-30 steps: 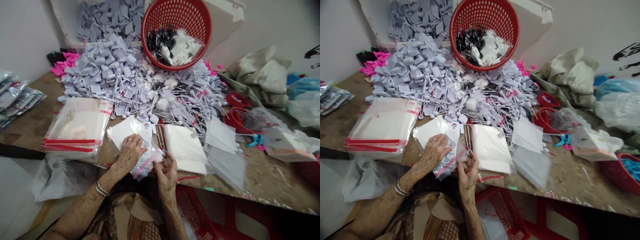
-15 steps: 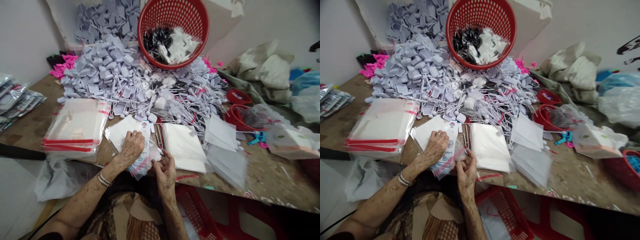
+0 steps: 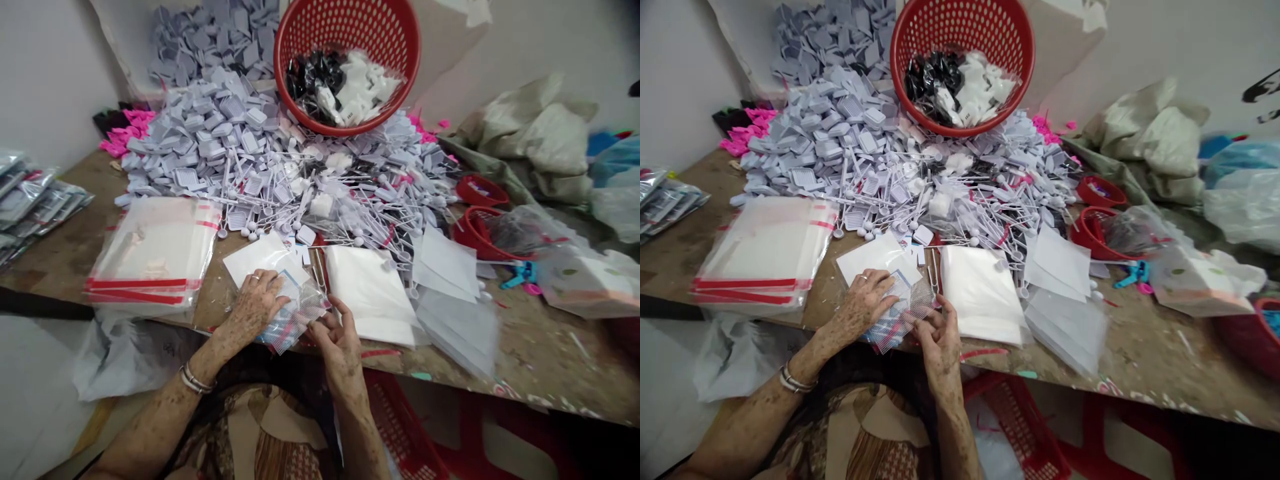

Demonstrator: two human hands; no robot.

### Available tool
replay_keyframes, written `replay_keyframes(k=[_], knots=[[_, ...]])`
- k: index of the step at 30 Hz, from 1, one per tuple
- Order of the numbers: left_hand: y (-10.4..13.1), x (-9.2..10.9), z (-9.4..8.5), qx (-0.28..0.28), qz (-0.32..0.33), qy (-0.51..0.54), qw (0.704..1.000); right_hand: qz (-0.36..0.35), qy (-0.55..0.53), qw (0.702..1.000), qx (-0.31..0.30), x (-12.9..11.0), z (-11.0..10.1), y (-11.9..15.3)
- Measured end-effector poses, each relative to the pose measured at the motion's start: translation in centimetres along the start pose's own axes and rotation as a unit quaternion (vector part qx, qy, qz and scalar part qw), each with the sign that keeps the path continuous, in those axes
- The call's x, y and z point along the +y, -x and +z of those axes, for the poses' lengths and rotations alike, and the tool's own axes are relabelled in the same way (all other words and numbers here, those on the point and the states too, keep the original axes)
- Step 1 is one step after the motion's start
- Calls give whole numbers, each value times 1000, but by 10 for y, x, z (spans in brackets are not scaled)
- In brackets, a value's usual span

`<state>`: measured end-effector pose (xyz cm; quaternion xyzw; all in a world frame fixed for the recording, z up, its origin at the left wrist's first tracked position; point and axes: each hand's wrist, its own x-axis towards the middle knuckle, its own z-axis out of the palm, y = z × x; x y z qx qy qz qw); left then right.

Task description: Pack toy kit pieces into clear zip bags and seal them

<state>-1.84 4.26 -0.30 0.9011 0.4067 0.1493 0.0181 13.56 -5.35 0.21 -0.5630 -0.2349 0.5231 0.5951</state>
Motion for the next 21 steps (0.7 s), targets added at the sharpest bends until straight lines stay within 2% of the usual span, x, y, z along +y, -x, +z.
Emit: replay_keyframes(k=[5,8,15,19,21], knots=[[-3,6,2,-12,24,-68,997,20,39,999,20,-5,-1,-5],[-9,10,2,-5,23,-82,996,33,52,998,8,-4,-3,-10],[-11,23,4,24,26,-52,998,-36,48,998,15,-2,5,-5],[-8,19,7,39,-9,-22,999,-1,-43,999,1,-4,10,-5],[0,13,9,75,-42,3,996,23,-102,995,10,-4,11,-9]])
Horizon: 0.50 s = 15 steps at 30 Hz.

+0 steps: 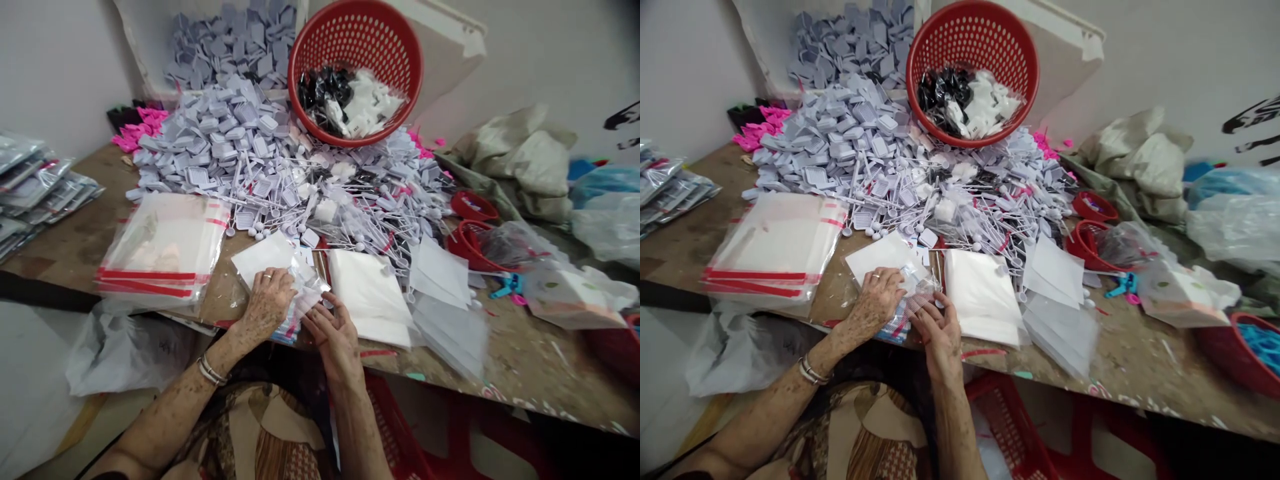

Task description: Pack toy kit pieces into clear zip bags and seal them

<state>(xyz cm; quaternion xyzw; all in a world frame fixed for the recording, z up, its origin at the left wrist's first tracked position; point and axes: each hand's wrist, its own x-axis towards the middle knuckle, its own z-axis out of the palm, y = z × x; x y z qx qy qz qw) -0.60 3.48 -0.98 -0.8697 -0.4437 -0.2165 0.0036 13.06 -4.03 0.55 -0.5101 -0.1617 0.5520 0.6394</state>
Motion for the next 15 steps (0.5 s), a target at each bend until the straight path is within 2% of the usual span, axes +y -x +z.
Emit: replay_keyframes(k=[2,5,10,13,15], knots=[[12,-8,0,51,-61,20,997,-3,-24,1000,16,1,0,-4],[33,-20,-3,109,-146,28,983,-28,-2,999,46,5,1,-9],[51,-31,-17,166,-210,104,958,-39,8,996,81,6,10,-8],[47,-29,-27,194,-289,228,909,-60,-12,993,97,4,19,-5],[41,-25,-32,160,-324,384,850,-75,-31,992,98,3,24,-3]])
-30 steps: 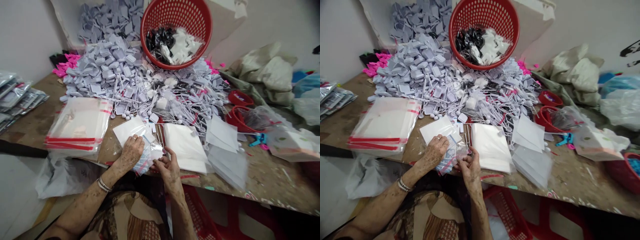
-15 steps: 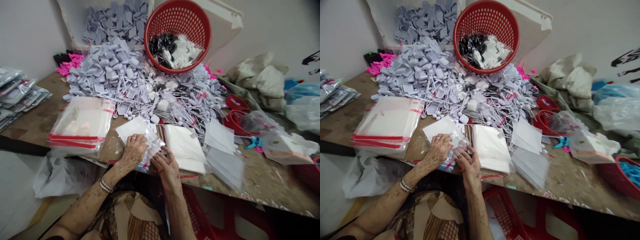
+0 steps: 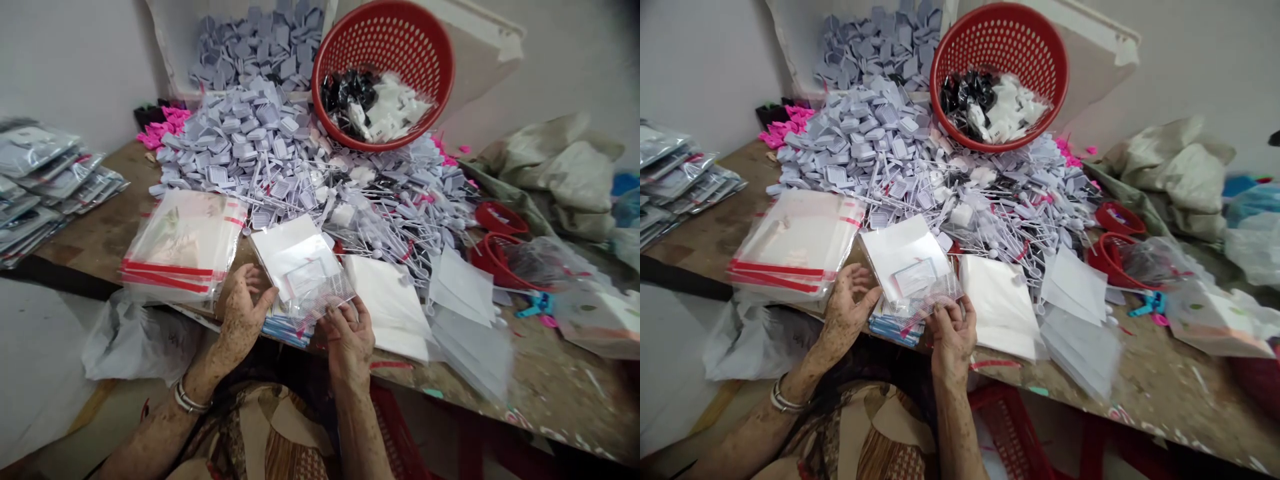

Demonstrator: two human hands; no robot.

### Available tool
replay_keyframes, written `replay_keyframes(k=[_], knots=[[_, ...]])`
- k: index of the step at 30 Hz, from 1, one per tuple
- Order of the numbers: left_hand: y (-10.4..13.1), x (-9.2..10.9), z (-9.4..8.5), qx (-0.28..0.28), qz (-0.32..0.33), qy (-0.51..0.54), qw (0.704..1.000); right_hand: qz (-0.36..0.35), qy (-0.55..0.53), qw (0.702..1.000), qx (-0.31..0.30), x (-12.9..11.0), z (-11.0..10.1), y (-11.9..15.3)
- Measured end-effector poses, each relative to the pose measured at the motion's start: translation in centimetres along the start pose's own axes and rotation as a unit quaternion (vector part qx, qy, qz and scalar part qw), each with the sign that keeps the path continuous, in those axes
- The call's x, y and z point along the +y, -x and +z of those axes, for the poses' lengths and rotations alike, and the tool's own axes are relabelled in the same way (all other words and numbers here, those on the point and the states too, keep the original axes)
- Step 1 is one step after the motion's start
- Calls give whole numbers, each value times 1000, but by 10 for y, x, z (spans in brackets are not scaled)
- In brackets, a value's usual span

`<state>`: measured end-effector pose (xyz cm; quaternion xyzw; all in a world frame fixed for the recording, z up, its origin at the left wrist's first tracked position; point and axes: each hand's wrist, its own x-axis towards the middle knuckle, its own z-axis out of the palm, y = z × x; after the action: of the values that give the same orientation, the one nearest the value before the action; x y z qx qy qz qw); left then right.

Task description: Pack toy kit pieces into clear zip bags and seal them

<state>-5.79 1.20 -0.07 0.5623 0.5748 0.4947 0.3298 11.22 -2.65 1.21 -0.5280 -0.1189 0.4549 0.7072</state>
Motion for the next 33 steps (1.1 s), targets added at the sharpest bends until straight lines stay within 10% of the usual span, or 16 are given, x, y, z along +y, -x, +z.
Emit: replay_keyframes(k=[3,13,25,33], knots=[[-2,13,9,-108,-86,170,976,-16,-29,999,5,0,4,-1],[-8,5,24,-256,-90,287,919,22,-64,997,-38,2,9,-10],[-17,10,46,-87,-9,143,986,21,-88,995,-52,8,32,-13],[5,10,52,-155,-39,40,986,38,-79,994,-59,5,23,-30]])
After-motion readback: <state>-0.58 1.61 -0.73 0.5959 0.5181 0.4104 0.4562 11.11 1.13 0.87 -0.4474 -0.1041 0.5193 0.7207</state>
